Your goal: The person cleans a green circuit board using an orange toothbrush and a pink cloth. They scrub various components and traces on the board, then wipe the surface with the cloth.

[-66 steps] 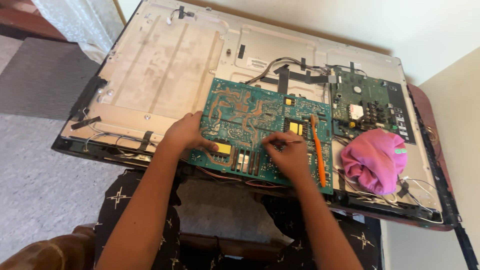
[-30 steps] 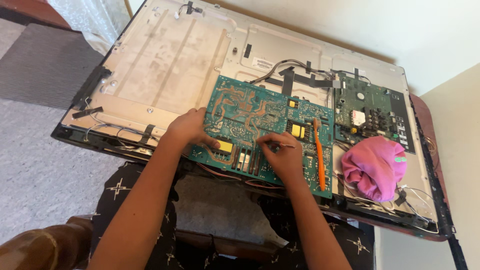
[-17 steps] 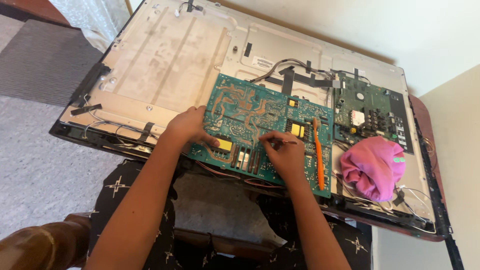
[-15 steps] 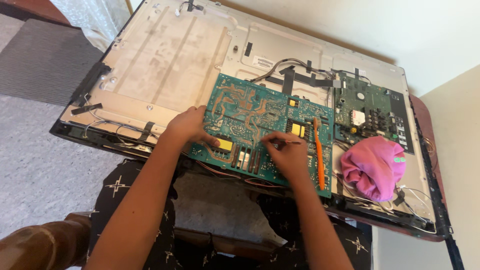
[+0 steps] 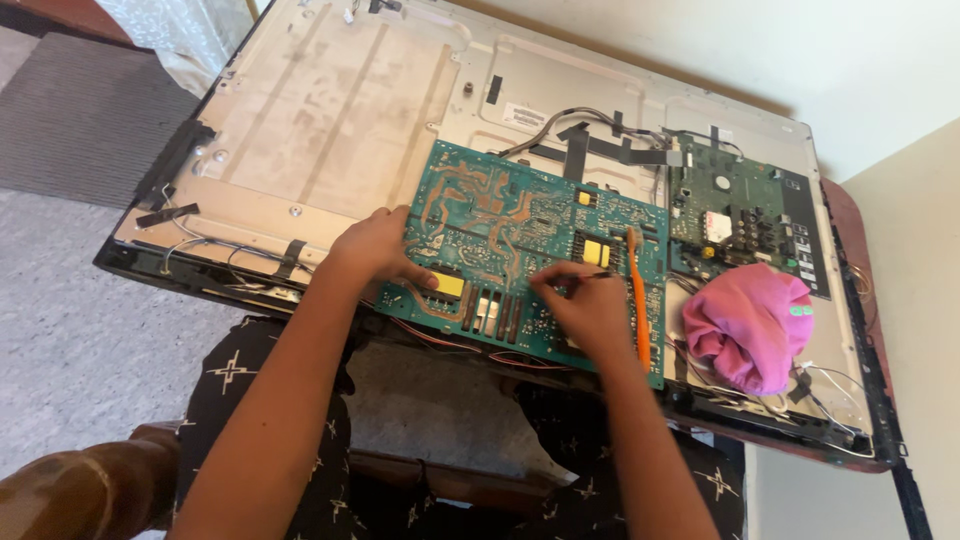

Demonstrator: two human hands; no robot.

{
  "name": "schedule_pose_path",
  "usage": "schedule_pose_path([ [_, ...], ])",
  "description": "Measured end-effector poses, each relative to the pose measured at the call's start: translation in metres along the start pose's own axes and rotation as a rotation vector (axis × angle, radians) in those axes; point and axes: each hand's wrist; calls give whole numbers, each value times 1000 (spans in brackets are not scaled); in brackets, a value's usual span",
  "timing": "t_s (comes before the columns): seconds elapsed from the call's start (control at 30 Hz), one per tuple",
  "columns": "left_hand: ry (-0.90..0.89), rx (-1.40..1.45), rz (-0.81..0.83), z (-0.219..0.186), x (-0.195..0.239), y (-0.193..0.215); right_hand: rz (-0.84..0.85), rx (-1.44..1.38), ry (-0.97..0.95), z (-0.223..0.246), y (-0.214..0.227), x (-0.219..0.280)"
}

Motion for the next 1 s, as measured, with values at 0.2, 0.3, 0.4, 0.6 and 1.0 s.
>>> schedule_pose_path([
  [0.2, -6, -6, 8, -1, 0, 2, -143, 43, 127, 8, -17, 3],
  [0.3, -13, -2, -3, -2, 1, 3, -129, 4, 175, 8, -17, -2],
  [0.4, -22, 16, -21, 0, 1, 0, -21, 66, 30, 3, 1, -1],
  [0.6, -28, -9, -20, 3, -4, -1, -114, 100, 63, 0, -10, 2],
  [1.0, -10, -9, -7, 3, -3, -2, -74, 62, 53, 3, -6, 0],
])
Point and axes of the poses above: each hand's wrist, its own x-axis away from the middle knuckle, its own y-axis out of the back of the hand, z = x × y, and after that the axes turned 1 degree about -x, right-handed
